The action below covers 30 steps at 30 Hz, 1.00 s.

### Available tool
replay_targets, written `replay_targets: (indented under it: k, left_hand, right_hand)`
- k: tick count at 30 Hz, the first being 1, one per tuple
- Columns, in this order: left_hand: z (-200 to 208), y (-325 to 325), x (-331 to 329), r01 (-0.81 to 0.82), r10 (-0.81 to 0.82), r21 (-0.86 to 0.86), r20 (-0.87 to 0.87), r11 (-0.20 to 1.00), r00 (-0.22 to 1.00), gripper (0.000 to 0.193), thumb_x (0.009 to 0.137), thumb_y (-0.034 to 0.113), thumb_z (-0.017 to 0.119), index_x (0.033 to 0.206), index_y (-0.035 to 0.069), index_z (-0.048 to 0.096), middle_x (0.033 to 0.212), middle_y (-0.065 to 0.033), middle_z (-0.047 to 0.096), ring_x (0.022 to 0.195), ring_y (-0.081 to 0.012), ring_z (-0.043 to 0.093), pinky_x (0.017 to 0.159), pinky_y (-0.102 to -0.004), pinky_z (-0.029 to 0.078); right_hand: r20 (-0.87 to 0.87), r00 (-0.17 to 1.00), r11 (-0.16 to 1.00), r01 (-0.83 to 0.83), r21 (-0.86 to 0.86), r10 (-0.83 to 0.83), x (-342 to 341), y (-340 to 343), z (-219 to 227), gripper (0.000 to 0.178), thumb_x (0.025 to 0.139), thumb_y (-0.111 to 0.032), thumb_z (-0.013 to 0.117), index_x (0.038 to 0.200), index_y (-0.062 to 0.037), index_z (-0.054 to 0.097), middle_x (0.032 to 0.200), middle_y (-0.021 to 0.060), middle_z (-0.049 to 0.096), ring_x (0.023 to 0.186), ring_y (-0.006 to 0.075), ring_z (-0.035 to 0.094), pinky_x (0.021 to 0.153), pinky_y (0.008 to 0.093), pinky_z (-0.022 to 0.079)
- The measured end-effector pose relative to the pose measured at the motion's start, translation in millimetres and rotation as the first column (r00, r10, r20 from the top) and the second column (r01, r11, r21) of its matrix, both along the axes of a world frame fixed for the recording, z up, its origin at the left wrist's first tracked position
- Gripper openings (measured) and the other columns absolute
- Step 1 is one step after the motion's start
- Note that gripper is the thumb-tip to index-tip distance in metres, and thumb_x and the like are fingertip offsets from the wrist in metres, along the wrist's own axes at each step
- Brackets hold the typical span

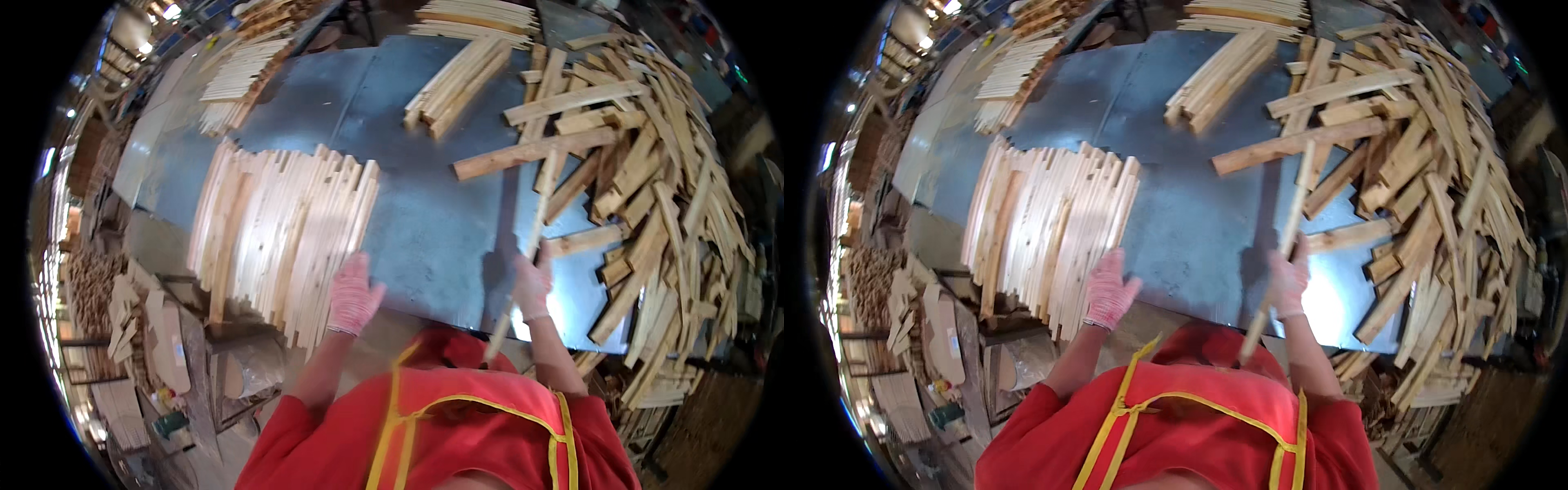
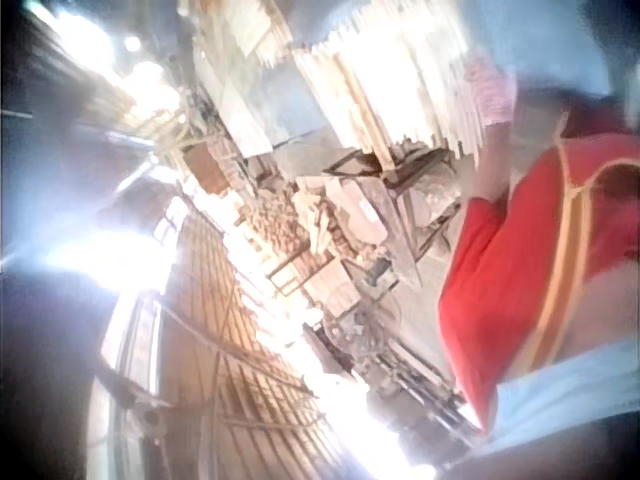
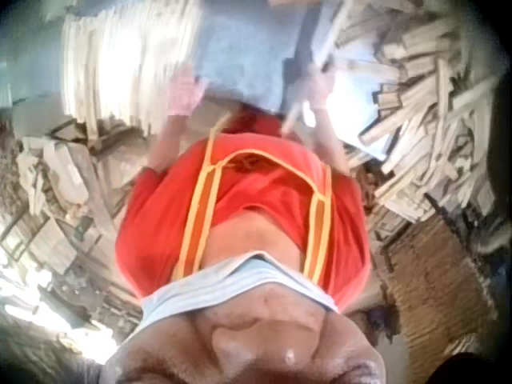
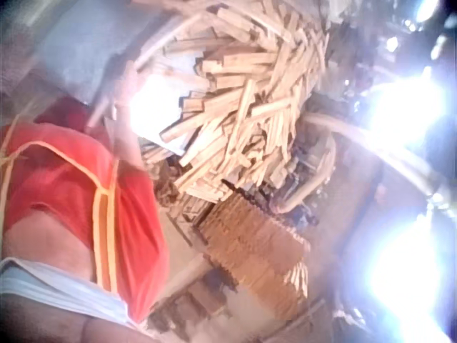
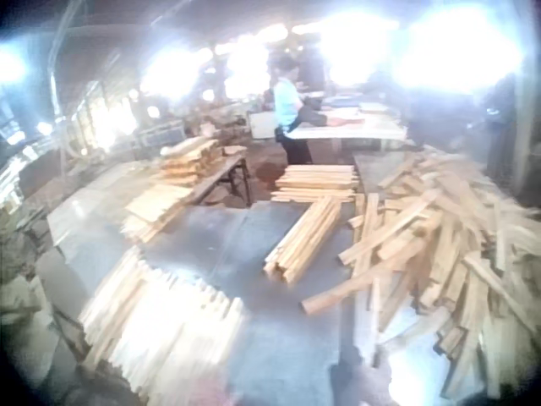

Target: The person repeatedly picks up thin wooden planks from a large pile on a metal table and stacks them into a neat, aligned pile. The person wears pink gloves and a red shirt with yellow straps. Another worker is visible in the background performing similar tasks.

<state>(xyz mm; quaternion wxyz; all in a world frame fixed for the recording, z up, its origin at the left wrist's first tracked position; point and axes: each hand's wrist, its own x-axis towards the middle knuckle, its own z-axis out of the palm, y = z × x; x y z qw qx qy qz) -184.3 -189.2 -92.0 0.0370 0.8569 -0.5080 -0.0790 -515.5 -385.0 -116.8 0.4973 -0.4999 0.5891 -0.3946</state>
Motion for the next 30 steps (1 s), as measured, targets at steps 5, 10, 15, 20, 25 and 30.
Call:
replay_targets:
  k: [5, 10, 15, 20, 25, 30]
  left_hand:
    - [29, -52, -87, 0.124, -0.12, -0.051, -0.758, 0.991, 0.642, 0.098, 0.084, 0.043, 0.079, 0.163, 0.005, 0.035, 0.159, -0.0236, 0.047, 0.145, -0.0415, 0.048, 0.119, -0.0442, 0.041]
    - [-31, -21, -48, -0.234, 0.026, -0.185, -0.73, 0.954, 0.683, 0.072, 0.085, 0.01, 0.067, 0.155, 0.008, 0.052, 0.138, -0.0167, 0.067, 0.126, -0.0303, 0.066, 0.11, -0.0401, 0.05]
    - [-2, 10, 13, 0.052, -0.052, -0.006, 0.078, 0.999, 0.996, 0.073, 0.081, 0.015, 0.068, 0.151, 0.004, 0.05, 0.153, -0.0198, 0.051, 0.146, -0.0372, 0.045, 0.124, -0.0491, 0.033]
    - [-20, 7, 31, 0.043, -0.074, 0.11, 0.294, 0.993, 0.953, 0.086, 0.088, 0.031, 0.069, 0.164, 0.008, 0.036, 0.166, -0.0181, 0.04, 0.156, -0.034, 0.034, 0.129, -0.05, 0.022]
    - [-20, -61, -74, 0.324, -0.324, 0.046, -0.006, 0.945, 0.946, 0.086, 0.087, 0.038, 0.071, 0.16, 0.004, 0.041, 0.161, -0.0221, 0.045, 0.151, -0.0372, 0.039, 0.127, -0.0506, 0.026]
    - [-31, -126, -208, 0.377, -0.356, -0.124, -0.678, 0.918, 0.643, 0.079, 0.088, 0.021, 0.08, 0.156, 0.002, 0.045, 0.157, -0.0172, 0.051, 0.142, -0.0292, 0.051, 0.115, -0.0369, 0.044]
  right_hand:
    - [0.188, 0.956, 0.969, -0.241, 0.062, 0.225, 109, 47, 46, 0.074, 0.091, -0.027, 0.074, 0.154, -0.0033, 0.043, 0.126, 0.0208, 0.068, 0.113, 0.0315, 0.066, 0.101, 0.0411, 0.053]
    - [0.013, 0.94, 0.939, -0.342, -0.028, 0.342, 67, 46, 27, 0.087, 0.09, -0.03, 0.073, 0.164, -0.0043, 0.035, 0.157, 0.0281, 0.051, 0.145, 0.0376, 0.052, 0.119, 0.0415, 0.041]
    - [-0.474, 0.853, 0.971, 0.14, -0.196, -0.219, -107, -35, 7, 0.077, 0.09, -0.041, 0.07, 0.153, -0.0009, 0.05, 0.15, 0.0267, 0.057, 0.141, 0.0423, 0.053, 0.119, 0.0447, 0.042]
    - [-0.877, 0.364, 0.92, 0.347, -0.184, -0.313, -248, -62, 22, 0.075, 0.08, -0.025, 0.073, 0.149, -0.0061, 0.05, 0.13, 0.025, 0.063, 0.122, 0.045, 0.06, 0.106, 0.0512, 0.049]
    - [-0.551, 0.633, 0.837, 0.461, -0.295, -0.544, -243, -33, -16, 0.077, 0.081, -0.022, 0.072, 0.152, -0.0042, 0.048, 0.127, 0.03, 0.063, 0.118, 0.0476, 0.061, 0.103, 0.0501, 0.051]
    - [-0.225, 0.937, 0.96, 0.279, 0.031, -0.265, -143, 35, 5, 0.083, 0.09, -0.014, 0.072, 0.163, -0.0023, 0.034, 0.145, 0.0199, 0.057, 0.136, 0.0276, 0.056, 0.114, 0.0383, 0.046]
